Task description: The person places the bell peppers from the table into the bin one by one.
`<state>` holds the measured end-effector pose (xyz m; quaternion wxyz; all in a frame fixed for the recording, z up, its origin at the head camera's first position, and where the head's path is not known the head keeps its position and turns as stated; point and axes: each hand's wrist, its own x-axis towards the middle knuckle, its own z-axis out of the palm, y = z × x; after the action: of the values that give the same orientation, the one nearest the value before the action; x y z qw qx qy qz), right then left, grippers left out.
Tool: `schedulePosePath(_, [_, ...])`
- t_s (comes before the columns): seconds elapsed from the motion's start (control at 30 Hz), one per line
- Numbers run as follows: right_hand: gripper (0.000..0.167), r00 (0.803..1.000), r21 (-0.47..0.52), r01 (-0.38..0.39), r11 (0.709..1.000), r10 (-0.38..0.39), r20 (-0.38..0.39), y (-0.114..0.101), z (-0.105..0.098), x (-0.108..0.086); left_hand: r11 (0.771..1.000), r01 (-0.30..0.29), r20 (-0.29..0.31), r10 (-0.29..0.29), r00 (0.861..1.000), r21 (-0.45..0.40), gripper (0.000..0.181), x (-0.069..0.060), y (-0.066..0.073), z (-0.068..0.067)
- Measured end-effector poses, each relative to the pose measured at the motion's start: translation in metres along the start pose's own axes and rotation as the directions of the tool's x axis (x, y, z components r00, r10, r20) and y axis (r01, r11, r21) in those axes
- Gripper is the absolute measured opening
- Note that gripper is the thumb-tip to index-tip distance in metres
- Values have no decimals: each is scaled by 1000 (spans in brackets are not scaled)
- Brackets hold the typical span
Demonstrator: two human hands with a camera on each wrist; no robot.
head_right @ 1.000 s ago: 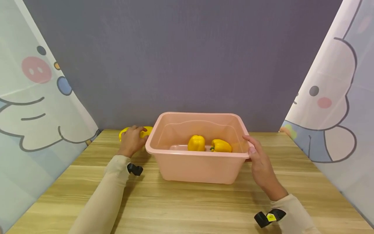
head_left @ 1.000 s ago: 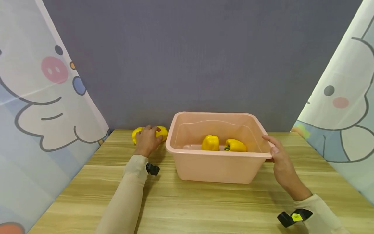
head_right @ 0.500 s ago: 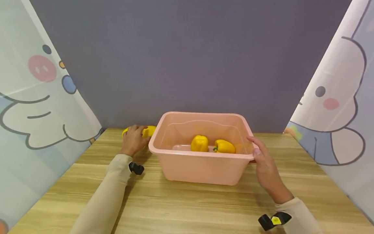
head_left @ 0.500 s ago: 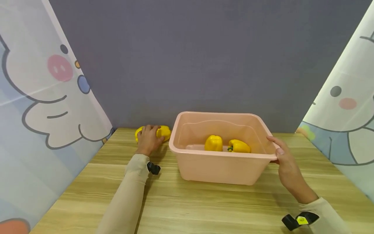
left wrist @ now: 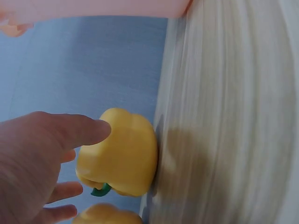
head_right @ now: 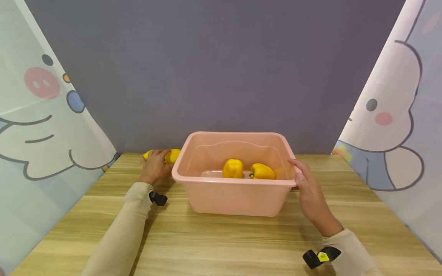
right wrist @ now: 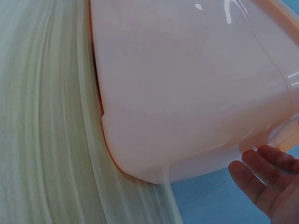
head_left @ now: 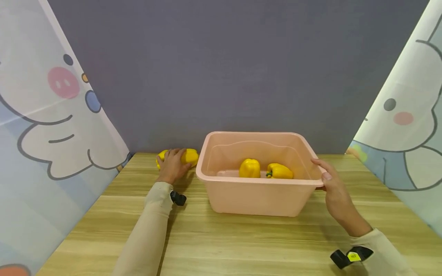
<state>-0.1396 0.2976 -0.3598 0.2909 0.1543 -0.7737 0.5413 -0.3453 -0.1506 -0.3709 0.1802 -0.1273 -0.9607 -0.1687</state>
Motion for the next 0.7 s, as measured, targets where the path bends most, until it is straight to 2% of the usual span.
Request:
schedulePosePath(0.17, [46,1000,-14,22,1000,-22,7,2,0,-1,1000,-1,47,1,999,12,66,-1,-2,1])
schedulePosePath(0.47, [46,1000,7,22,1000,-22,1,2,1,0,1000,14,15,-14,1000,-3,61,-1,-3,1])
schedulePosePath(0.7, [46,999,8,32,999,-32,6,3,0,0,1000,21,6,-21,1000,21,65,0,-2,3])
